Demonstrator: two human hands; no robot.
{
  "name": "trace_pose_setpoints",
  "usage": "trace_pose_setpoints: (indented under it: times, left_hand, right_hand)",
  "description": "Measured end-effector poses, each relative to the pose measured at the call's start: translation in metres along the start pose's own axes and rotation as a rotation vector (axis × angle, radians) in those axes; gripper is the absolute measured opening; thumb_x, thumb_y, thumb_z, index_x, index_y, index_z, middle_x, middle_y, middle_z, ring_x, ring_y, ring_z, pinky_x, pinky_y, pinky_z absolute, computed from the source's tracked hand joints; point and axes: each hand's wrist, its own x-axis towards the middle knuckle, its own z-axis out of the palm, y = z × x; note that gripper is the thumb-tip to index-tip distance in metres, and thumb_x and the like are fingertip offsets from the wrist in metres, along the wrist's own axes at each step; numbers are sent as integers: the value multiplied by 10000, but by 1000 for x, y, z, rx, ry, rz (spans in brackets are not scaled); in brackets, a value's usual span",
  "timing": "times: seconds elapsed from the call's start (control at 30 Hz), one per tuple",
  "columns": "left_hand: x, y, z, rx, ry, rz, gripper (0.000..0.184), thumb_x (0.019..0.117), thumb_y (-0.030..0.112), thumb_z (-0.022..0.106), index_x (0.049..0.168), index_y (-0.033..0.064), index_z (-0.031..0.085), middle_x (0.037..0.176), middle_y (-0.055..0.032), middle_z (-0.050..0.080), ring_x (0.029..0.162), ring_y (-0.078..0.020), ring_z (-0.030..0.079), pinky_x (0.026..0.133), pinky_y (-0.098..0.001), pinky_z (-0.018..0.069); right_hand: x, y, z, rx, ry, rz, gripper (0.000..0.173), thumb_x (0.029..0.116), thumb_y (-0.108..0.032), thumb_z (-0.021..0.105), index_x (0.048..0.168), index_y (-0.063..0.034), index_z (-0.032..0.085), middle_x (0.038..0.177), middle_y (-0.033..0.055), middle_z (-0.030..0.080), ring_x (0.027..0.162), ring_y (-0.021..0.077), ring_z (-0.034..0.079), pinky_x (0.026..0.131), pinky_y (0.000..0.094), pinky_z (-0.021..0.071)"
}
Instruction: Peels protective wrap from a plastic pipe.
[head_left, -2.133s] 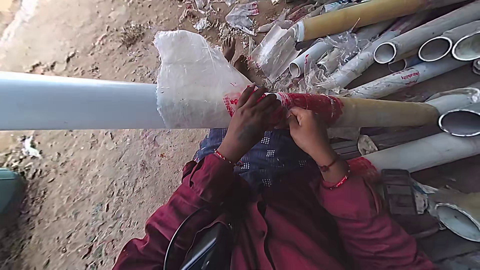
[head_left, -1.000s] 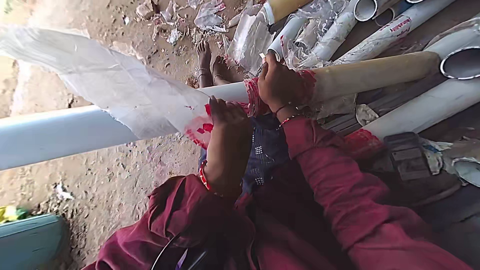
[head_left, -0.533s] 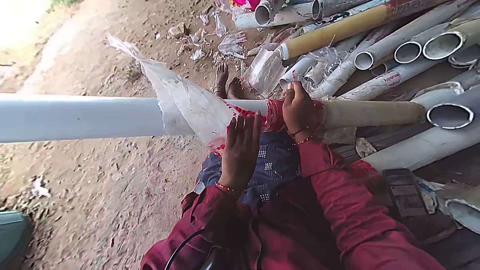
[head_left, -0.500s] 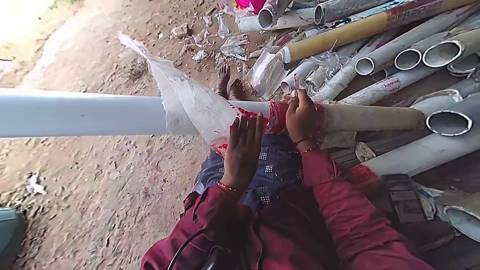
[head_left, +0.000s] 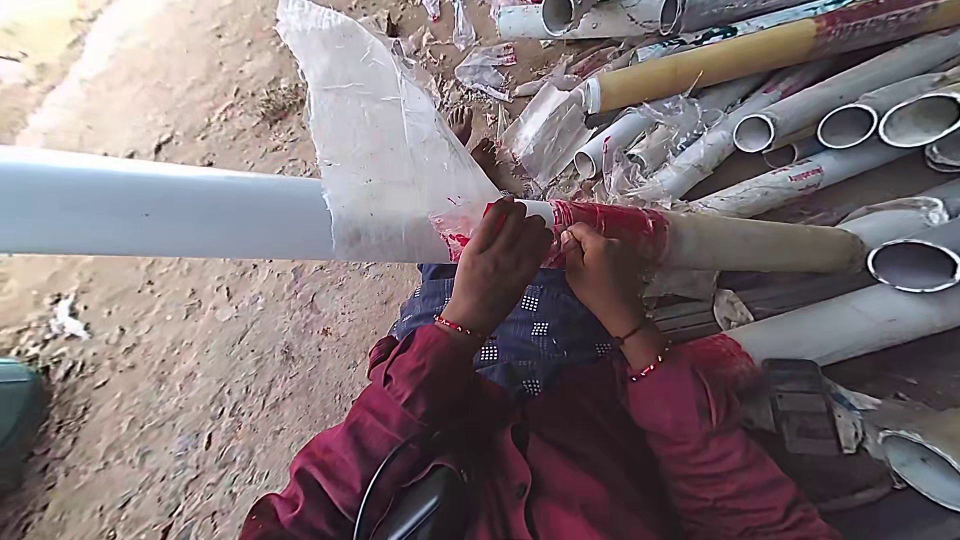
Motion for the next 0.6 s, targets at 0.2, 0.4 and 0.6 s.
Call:
trace_pose_setpoints:
  times: [0.2,0.4,0.6]
  left_hand:
    - [18,-6,0,4,-45,-23,166,849,-122,650,834,41,684,848,-108,680,979,-303,656,1048,-421,398]
    - [41,-14,0,-82,-209,-41,200,875,-137,601,829,22,711,818,-117,675,899,-305,629,1003,-434,376]
    - [54,-16,5,-134,-351,-104,183,903,-88,594,891,15,745,867,-136,712,940,-319,649,988,-445,392]
  right_hand:
    - [-4,-7,3,-49,12,-10,205,1025,-138,541,949,-28,697,641,147,625,627,355,663,530,506,468]
    - [-7,-17,3,-83,-37,34,245,1045,-130,503,1054,17,698,752,194,670,723,392,688,584,535,499]
    - [-28,-13,25,-45,86,45,212,1025,-123,524,1006,17,682,621,147,605,599,353,648,531,496,472]
